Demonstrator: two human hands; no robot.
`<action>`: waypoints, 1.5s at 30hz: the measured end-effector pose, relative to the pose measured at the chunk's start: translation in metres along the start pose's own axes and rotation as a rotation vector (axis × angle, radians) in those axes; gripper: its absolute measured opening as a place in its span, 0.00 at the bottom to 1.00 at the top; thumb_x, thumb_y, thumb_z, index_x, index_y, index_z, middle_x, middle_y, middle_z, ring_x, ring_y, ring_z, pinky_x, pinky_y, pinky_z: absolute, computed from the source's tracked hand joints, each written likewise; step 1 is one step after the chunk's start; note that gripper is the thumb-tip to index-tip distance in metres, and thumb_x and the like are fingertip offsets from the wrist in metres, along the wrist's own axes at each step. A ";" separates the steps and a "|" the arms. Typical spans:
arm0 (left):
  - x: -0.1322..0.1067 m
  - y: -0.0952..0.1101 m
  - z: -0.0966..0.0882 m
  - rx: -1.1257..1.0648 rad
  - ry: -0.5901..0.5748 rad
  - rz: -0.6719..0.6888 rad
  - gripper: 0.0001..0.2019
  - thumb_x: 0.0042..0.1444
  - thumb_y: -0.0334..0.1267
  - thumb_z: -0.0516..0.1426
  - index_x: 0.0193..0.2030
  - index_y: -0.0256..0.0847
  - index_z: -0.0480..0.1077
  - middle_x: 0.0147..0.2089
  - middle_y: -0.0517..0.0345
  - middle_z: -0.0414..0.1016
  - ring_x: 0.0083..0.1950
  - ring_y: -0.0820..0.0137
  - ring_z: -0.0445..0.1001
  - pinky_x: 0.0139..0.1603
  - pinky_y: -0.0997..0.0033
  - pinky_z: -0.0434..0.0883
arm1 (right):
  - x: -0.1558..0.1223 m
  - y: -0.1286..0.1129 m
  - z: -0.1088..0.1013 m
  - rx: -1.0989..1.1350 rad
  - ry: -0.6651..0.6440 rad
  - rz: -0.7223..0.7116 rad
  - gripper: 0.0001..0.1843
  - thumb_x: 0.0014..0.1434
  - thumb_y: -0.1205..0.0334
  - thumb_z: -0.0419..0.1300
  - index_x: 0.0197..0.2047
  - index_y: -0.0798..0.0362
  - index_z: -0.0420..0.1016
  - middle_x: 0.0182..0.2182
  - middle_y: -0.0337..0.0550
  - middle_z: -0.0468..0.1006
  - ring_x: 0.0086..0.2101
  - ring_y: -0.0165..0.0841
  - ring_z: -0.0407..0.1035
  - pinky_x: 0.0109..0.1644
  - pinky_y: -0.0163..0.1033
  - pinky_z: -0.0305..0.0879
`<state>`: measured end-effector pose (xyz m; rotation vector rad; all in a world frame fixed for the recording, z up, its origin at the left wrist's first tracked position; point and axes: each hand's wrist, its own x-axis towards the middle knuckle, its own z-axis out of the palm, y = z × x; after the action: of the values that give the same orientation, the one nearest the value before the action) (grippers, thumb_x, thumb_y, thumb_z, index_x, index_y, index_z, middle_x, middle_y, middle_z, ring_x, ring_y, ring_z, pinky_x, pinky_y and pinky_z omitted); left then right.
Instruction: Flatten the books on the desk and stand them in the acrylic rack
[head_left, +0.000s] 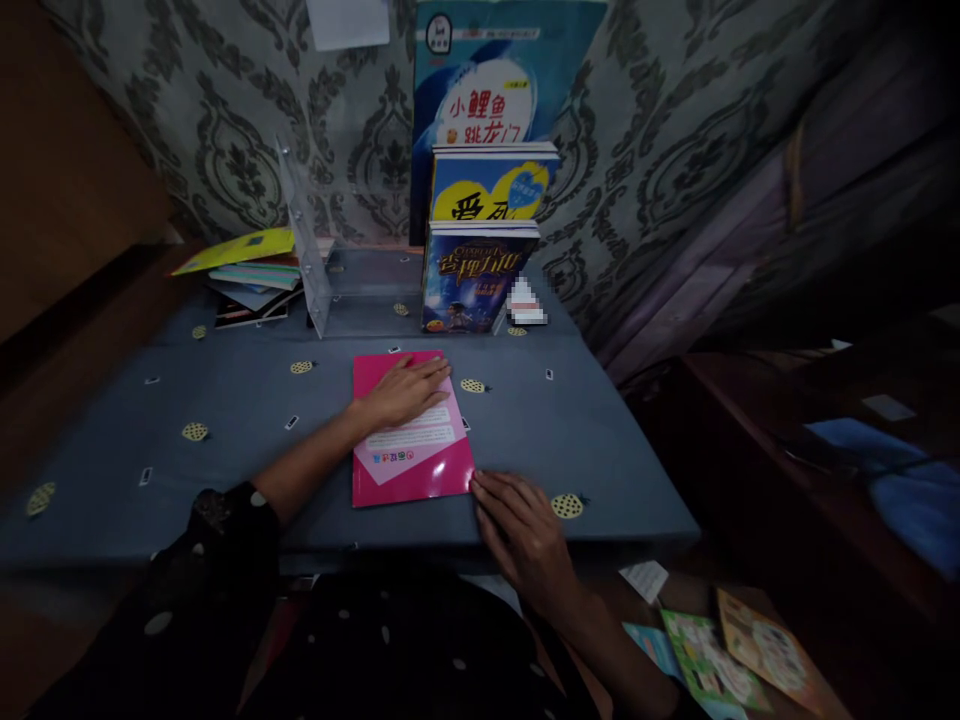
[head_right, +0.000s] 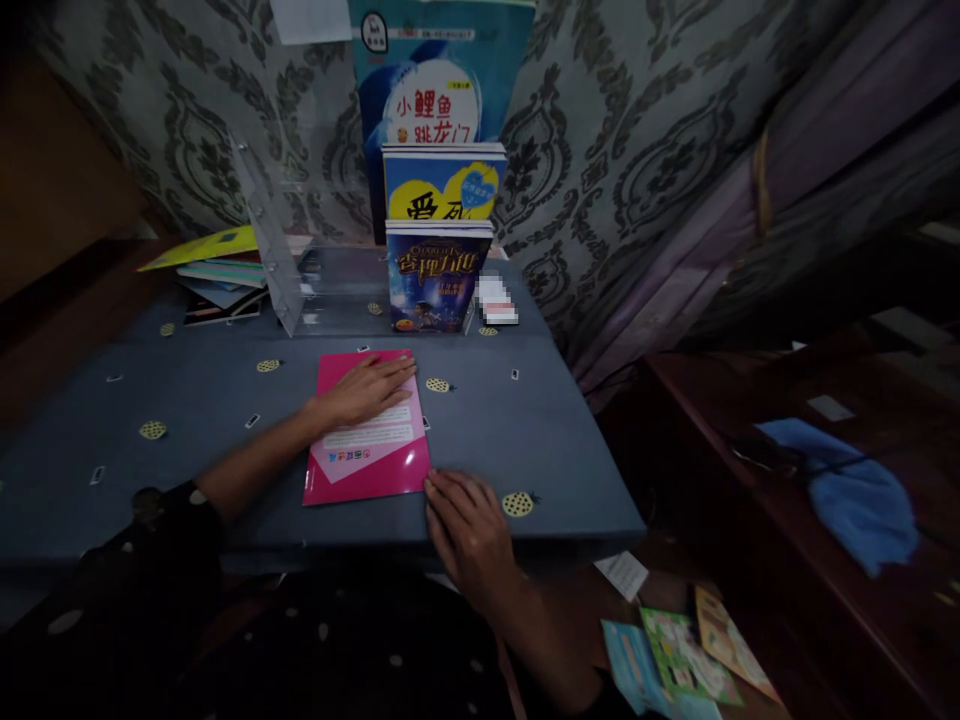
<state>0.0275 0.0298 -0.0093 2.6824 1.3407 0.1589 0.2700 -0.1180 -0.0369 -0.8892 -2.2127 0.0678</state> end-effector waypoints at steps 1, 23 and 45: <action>0.003 -0.005 -0.002 -0.003 -0.006 -0.028 0.26 0.73 0.48 0.42 0.72 0.41 0.57 0.75 0.46 0.55 0.76 0.61 0.55 0.74 0.49 0.51 | 0.000 0.000 0.000 0.000 0.004 -0.003 0.25 0.64 0.73 0.57 0.64 0.49 0.70 0.48 0.49 0.83 0.48 0.42 0.76 0.51 0.52 0.73; -0.124 -0.041 -0.011 -0.119 0.022 -0.157 0.31 0.73 0.54 0.36 0.75 0.38 0.52 0.77 0.47 0.50 0.78 0.61 0.48 0.76 0.48 0.48 | -0.002 0.001 0.007 0.015 0.040 0.001 0.23 0.64 0.73 0.58 0.61 0.50 0.72 0.48 0.48 0.83 0.49 0.41 0.75 0.53 0.54 0.71; -0.203 0.022 -0.007 -0.032 0.028 -0.032 0.36 0.71 0.54 0.47 0.78 0.49 0.33 0.78 0.50 0.46 0.77 0.59 0.50 0.75 0.47 0.53 | -0.001 -0.002 0.006 0.008 0.034 0.006 0.20 0.64 0.73 0.59 0.58 0.53 0.75 0.47 0.49 0.83 0.48 0.42 0.75 0.52 0.53 0.71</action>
<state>-0.0777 -0.1450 -0.0050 2.6410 1.3756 0.2127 0.2656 -0.1188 -0.0412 -0.8862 -2.1765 0.0643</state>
